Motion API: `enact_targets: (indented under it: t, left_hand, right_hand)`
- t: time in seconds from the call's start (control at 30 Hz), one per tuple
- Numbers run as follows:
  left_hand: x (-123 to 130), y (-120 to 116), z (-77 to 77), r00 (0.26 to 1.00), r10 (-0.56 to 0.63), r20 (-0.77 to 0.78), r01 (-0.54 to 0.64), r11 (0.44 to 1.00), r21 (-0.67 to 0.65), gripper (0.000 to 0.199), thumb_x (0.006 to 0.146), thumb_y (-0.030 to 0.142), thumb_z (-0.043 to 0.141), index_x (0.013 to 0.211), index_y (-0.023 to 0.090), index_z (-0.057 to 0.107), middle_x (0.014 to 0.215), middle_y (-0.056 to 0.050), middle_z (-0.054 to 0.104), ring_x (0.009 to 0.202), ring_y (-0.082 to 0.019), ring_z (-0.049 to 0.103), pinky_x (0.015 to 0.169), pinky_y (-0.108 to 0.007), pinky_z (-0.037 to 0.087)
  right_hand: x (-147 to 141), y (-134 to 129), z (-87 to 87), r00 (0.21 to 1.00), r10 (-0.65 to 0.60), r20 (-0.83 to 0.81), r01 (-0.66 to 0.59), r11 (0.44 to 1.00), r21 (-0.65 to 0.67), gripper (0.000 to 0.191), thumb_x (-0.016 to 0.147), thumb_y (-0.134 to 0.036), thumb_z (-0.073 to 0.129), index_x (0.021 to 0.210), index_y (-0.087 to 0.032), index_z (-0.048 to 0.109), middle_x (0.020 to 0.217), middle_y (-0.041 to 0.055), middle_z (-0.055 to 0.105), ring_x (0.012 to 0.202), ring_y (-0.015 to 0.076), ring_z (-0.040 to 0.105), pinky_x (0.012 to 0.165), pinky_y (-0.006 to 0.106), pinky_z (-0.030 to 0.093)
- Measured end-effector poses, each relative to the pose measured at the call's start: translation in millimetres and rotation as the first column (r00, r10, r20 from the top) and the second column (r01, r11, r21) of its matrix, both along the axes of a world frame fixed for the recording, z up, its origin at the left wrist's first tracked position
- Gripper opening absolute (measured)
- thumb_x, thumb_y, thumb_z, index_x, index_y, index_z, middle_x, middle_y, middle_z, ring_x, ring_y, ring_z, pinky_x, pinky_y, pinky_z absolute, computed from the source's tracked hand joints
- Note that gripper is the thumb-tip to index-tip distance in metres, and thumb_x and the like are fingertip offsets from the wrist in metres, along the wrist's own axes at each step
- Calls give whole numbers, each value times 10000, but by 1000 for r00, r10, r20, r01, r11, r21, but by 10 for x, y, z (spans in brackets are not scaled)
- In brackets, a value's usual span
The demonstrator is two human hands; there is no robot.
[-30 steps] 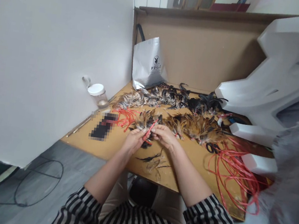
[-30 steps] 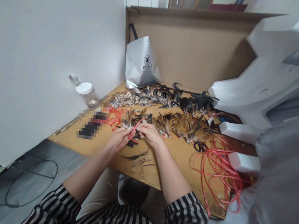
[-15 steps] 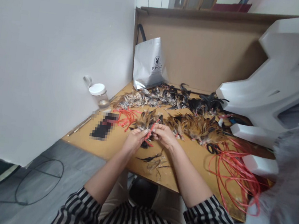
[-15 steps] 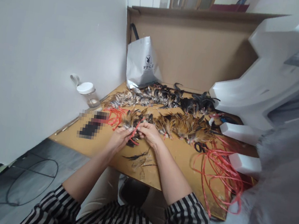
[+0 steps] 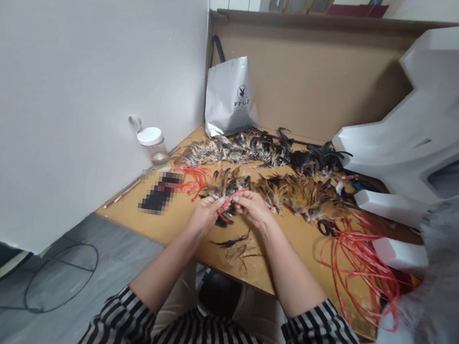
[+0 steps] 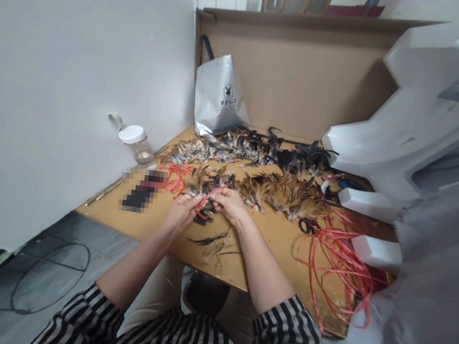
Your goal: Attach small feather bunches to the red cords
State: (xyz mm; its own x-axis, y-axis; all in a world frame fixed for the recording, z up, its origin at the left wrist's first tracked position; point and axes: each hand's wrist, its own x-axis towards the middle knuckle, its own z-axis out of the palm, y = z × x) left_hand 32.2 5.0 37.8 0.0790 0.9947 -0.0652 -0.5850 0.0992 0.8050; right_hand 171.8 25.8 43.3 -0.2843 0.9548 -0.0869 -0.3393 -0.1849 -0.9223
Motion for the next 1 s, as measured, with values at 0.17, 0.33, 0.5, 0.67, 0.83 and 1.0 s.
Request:
enact_targets:
  t: [0.17, 0.33, 0.5, 0.67, 0.83, 1.0]
  left_hand:
    - [-36, -20, 2, 995, -76, -69, 74, 997, -22, 250, 551, 257, 744, 718, 92, 658, 699, -61, 663, 621, -105, 593, 667, -235, 461]
    - [-63, 23, -57, 985, -86, -150, 85, 996, -8, 239, 548, 260, 743, 693, 89, 660, 680, -66, 665, 620, -114, 593, 675, -246, 456]
    - [-46, 19, -41, 996, -28, -83, 27, 1000, -12, 241, 534, 245, 752, 699, 94, 662, 695, -63, 665, 640, -107, 595, 659, -225, 452]
    - [-19, -16, -2, 1000, -14, 27, 15, 999, -34, 211, 545, 217, 749, 687, 92, 654, 695, -54, 658, 649, -95, 593, 655, -207, 455]
    - [-53, -39, -5, 994, -90, 59, 93, 994, -63, 186, 603, 184, 713, 751, 88, 657, 714, -58, 656, 641, -92, 592, 646, -205, 464]
    - [-134, -56, -56, 980, -193, 57, 197, 978, -76, 201, 651, 186, 680, 830, 96, 657, 803, -83, 667, 700, -119, 611, 665, -226, 476]
  right_hand:
    - [16, 15, -27, 999, 19, 34, -20, 999, 30, 206, 554, -265, 724, 640, -131, 593, 541, -7, 566, 443, 49, 426, 434, 189, 297]
    - [37, 32, -66, 993, 28, 114, -37, 996, 79, 204, 577, -286, 717, 651, -126, 614, 550, 2, 577, 437, 44, 394, 415, 184, 260]
    - [42, 6, -30, 991, 105, 82, -109, 993, 43, 210, 582, -283, 719, 681, -114, 642, 603, 20, 601, 460, 41, 391, 424, 184, 254]
    - [4, -5, -32, 994, 102, 47, -104, 994, 40, 205, 570, -267, 722, 678, -113, 641, 597, 21, 602, 460, 44, 401, 431, 191, 265]
    - [9, 19, -65, 999, 34, 13, -34, 999, 22, 185, 579, -261, 711, 661, -134, 603, 554, -5, 574, 444, 45, 413, 433, 186, 288]
    - [37, 28, -53, 1000, 14, -20, -13, 1000, 9, 162, 600, -245, 679, 676, -149, 572, 522, -29, 527, 446, 50, 433, 415, 172, 290]
